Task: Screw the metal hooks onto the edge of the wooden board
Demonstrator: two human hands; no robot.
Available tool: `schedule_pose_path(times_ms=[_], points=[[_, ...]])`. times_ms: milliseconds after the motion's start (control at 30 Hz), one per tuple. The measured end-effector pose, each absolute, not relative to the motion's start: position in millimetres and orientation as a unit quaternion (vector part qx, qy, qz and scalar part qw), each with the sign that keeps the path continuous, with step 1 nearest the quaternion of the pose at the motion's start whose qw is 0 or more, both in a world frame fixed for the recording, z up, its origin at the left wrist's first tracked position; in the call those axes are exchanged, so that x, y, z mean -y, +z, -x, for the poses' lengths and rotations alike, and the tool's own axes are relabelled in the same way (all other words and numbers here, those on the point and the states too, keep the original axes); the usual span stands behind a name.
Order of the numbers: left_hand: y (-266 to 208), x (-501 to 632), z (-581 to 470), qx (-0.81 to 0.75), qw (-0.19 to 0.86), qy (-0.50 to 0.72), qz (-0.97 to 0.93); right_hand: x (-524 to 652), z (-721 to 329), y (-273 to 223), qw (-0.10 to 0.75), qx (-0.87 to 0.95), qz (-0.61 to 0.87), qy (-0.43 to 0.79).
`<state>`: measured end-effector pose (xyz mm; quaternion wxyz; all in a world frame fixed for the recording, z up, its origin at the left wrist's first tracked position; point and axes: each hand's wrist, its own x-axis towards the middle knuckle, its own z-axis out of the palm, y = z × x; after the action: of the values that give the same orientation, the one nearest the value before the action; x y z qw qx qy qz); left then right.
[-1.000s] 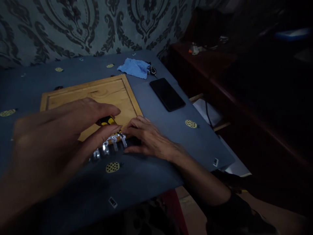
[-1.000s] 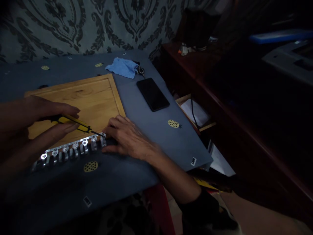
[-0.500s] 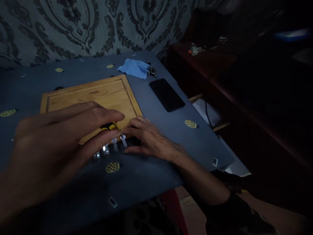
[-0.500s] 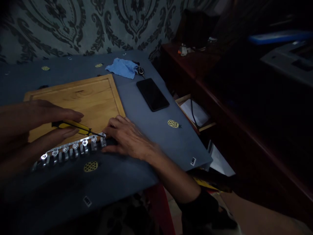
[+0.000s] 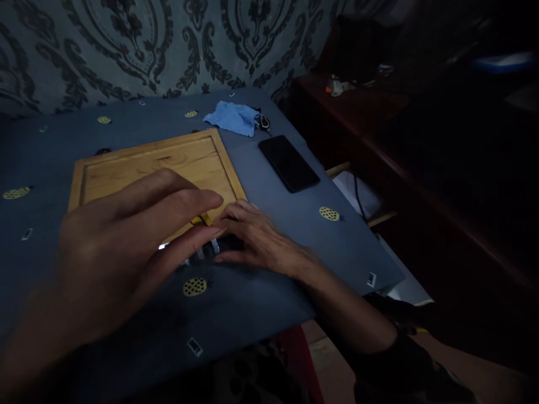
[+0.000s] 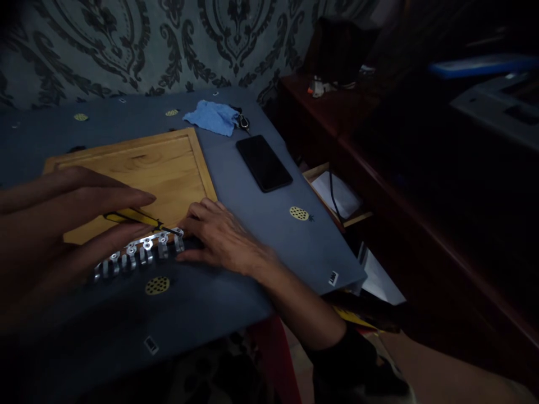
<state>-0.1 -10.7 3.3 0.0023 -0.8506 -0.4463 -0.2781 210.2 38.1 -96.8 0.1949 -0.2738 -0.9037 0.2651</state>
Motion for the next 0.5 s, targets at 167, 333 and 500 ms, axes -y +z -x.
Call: schedule_pose_path(times_ms=[167,333,500], points=[[0.8,11.7,-6.8,0.464,0.02,-0.279,0.841,-38.5,-210.5,-98.6,0.198,0.905,0.274,0.257],[0.2,11.8,-7.2,0.515,-0.018,-0.288,0.807,-39.1,-210.4,-98.2,0.198,0.905,0.272,0.261],[2.7,8.5,-3.3,0.484,-0.011,-0.263,0.835,-38.5,-211.0,-99.2,0.197,0.903,0.276,0.264]])
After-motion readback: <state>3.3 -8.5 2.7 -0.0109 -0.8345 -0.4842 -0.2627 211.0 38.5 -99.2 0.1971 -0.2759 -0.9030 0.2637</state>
